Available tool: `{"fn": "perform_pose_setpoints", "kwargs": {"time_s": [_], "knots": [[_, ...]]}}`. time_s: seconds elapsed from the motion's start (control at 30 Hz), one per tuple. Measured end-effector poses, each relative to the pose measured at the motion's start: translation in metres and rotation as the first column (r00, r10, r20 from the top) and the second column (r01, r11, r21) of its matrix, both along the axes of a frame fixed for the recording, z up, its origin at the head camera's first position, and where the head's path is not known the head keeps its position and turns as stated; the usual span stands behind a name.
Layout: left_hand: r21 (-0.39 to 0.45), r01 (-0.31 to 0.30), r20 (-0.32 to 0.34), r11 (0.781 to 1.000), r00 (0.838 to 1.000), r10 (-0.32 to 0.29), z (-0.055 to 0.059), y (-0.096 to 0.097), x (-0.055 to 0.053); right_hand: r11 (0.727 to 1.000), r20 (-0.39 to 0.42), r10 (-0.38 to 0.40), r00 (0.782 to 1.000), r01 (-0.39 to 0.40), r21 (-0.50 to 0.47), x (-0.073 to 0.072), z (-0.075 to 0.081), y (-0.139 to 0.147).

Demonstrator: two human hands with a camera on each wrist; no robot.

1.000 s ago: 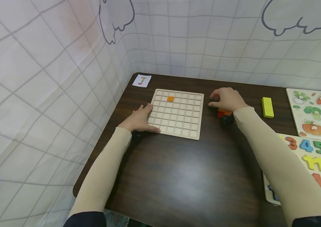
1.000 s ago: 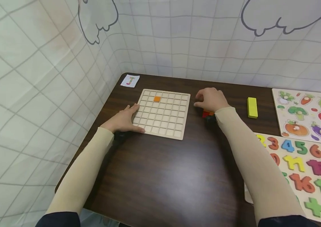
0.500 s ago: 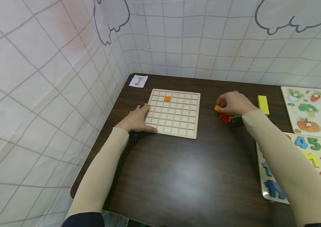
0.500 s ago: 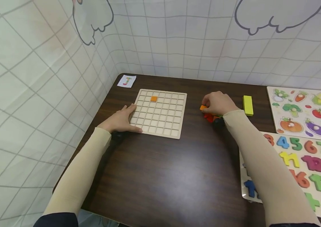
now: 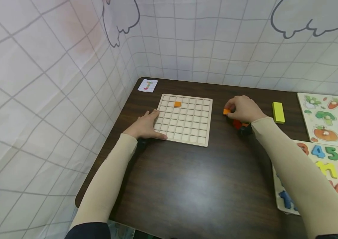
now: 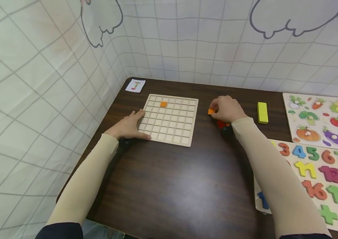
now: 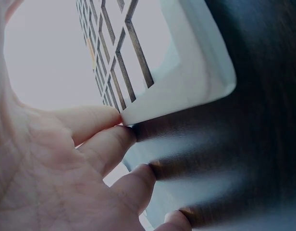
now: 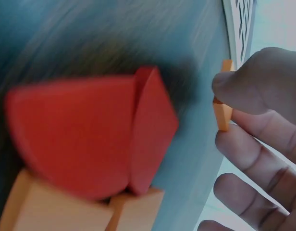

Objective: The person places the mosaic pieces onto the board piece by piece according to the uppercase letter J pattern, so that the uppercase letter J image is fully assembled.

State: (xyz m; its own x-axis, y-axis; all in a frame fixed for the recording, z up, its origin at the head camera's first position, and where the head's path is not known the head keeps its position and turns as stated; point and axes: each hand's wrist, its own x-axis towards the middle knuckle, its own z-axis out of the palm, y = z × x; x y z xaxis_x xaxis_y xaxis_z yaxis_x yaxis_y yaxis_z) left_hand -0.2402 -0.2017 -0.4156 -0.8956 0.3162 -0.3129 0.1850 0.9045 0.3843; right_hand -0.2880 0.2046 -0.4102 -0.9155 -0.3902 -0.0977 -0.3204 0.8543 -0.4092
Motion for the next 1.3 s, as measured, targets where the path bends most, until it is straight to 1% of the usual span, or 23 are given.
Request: {"fn": "perform_pose_setpoints", "kwargs": {"time_s": [0.3, 0.5, 0.7, 1.07, 1.17, 1.3], "knots": [[-0.005, -0.007, 0.004, 1.000, 1.000, 0.007, 0.000, 0.001, 0.002, 0.999, -0.025, 0.003, 1.000, -0.005, -0.054, -0.007, -0.003, -0.019], [-0.001, -0.016, 0.008, 1.000, 1.000, 0.016, 0.000, 0.001, 0.004, 0.994, -0.024, 0.025, 0.999, -0.028, -0.105, -0.009, -0.006, -0.029], [0.000, -0.021, 0.005, 1.000, 1.000, 0.021, 0.001, 0.000, 0.005, 0.994, -0.016, 0.044, 0.999, -0.045, -0.099, -0.011, -0.005, -0.036], [-0.002, -0.014, -0.001, 1.000, 1.000, 0.014, 0.001, -0.003, 0.003, 0.989, -0.053, 0.063, 0.997, -0.069, -0.127, -0.017, -0.002, -0.048], [0.003, -0.013, 0.001, 1.000, 1.000, 0.013, 0.001, -0.002, 0.003, 0.987, -0.070, 0.072, 0.995, -0.081, -0.135, -0.018, -0.002, -0.054], [0.011, -0.013, 0.002, 1.000, 1.000, 0.013, 0.001, -0.002, 0.003, 0.986, -0.065, 0.081, 0.995, -0.090, -0.142, -0.022, -0.003, -0.069]]}}
